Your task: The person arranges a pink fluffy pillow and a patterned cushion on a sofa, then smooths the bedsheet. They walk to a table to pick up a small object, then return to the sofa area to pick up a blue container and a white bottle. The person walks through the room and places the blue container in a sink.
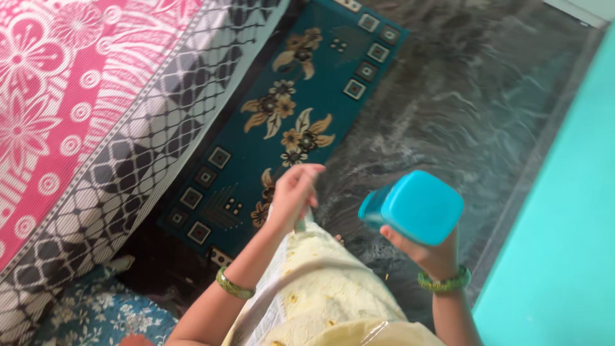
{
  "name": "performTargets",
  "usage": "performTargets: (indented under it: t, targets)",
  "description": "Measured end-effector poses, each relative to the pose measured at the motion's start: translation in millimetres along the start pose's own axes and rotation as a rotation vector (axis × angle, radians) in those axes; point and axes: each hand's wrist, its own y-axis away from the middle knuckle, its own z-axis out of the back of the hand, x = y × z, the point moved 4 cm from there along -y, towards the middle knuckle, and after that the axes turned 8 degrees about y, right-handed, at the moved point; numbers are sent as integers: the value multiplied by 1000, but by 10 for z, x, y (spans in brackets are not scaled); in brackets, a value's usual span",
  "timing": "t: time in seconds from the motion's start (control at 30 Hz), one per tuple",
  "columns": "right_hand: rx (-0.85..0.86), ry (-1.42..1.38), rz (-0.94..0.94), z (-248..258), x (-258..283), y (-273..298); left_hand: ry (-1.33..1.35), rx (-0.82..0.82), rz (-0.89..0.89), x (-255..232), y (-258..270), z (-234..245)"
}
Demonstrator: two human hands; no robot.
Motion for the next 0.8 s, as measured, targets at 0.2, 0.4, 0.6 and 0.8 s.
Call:
performTargets:
  t: [0.2, 0.4, 0.6, 0.8]
  targets:
    - [40, -24, 73, -630, 152, -1152, 323, -107, -102, -435, -890, 658]
    - [75, -87, 39, -1332, 259, -2262, 816, 138, 75, -1276, -1782, 1047]
    - [74, -45, 61, -1819, 406, -3119, 168, -71, -53, -1464, -1926, 1107]
    - [105, -154, -11, -2180, 563, -4078, 253, 99, 19, -1501, -1609, 1217]
